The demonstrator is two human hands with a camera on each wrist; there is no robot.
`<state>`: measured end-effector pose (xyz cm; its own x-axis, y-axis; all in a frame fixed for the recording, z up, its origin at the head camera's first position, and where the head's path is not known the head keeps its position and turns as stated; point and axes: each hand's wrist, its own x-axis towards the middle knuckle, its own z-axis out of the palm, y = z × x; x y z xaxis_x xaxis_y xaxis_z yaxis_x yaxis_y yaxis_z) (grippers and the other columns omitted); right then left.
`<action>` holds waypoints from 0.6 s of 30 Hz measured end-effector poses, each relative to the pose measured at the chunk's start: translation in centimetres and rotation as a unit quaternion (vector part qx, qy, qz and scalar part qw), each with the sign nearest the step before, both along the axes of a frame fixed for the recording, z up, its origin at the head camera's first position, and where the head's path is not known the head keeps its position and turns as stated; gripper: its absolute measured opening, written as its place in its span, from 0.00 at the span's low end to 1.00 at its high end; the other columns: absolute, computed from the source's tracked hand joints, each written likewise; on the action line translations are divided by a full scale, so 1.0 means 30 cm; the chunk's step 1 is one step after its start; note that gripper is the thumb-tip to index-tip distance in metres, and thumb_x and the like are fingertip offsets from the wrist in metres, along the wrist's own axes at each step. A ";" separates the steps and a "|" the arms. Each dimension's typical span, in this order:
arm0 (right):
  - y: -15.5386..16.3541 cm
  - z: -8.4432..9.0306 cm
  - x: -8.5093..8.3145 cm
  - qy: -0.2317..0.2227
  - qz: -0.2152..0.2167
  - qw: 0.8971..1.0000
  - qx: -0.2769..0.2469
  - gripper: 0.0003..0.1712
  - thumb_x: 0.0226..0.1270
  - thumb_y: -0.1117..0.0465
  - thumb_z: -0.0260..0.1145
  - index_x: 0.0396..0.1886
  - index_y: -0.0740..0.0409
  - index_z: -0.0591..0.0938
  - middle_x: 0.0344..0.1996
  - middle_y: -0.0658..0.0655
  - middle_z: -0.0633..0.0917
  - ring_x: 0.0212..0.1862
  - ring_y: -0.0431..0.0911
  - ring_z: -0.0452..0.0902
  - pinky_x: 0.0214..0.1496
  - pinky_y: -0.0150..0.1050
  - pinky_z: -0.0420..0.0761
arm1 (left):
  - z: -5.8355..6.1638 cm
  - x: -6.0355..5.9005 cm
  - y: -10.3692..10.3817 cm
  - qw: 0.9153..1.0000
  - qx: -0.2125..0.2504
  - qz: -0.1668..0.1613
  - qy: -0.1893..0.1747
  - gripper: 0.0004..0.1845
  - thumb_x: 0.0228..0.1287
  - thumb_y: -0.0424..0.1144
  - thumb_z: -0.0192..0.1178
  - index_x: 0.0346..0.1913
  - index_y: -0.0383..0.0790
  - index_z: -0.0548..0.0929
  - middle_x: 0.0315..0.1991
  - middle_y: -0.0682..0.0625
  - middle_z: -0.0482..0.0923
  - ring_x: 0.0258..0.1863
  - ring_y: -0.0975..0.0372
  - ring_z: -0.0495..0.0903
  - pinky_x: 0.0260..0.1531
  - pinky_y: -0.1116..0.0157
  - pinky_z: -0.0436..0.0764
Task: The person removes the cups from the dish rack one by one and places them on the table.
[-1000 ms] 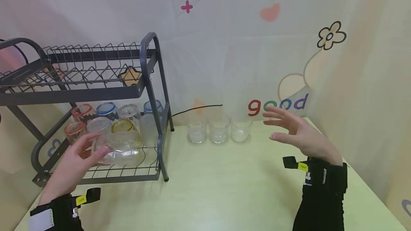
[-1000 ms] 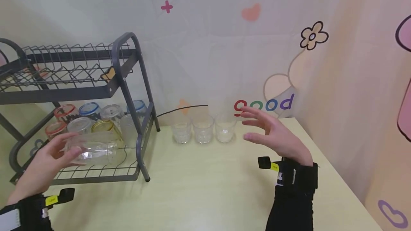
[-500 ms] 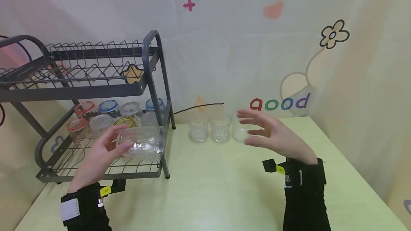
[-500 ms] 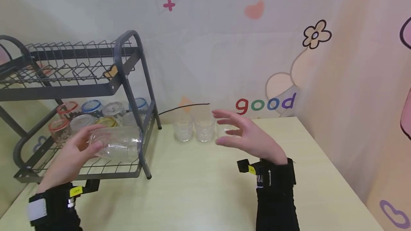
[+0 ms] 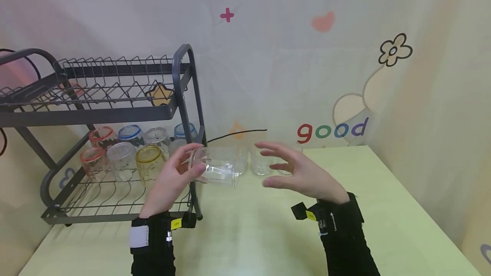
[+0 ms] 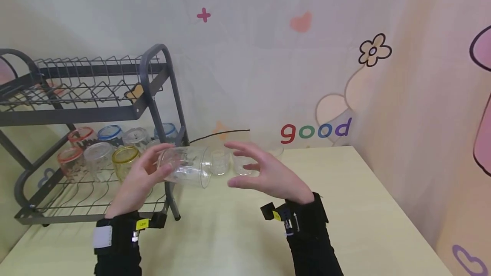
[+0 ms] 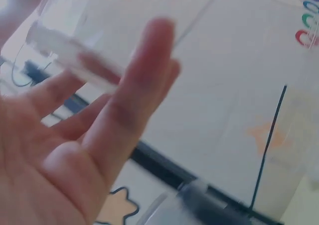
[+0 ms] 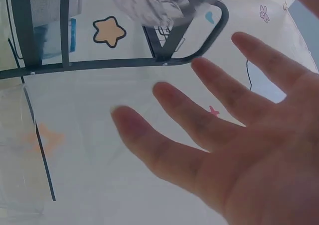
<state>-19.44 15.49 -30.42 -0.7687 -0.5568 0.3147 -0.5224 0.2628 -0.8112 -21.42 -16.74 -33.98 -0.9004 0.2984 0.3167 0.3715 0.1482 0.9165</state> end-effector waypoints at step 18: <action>-0.035 -0.015 -0.017 0.011 -0.021 0.999 -0.022 0.46 0.60 0.57 0.74 0.74 0.37 0.61 0.71 0.43 0.63 0.70 0.48 0.63 0.64 0.47 0.73 | -0.012 -0.003 0.163 0.997 0.079 -0.019 -0.011 0.30 0.68 0.41 0.62 0.69 0.43 0.63 0.67 0.43 0.64 0.61 0.51 0.74 0.55 0.51 0.77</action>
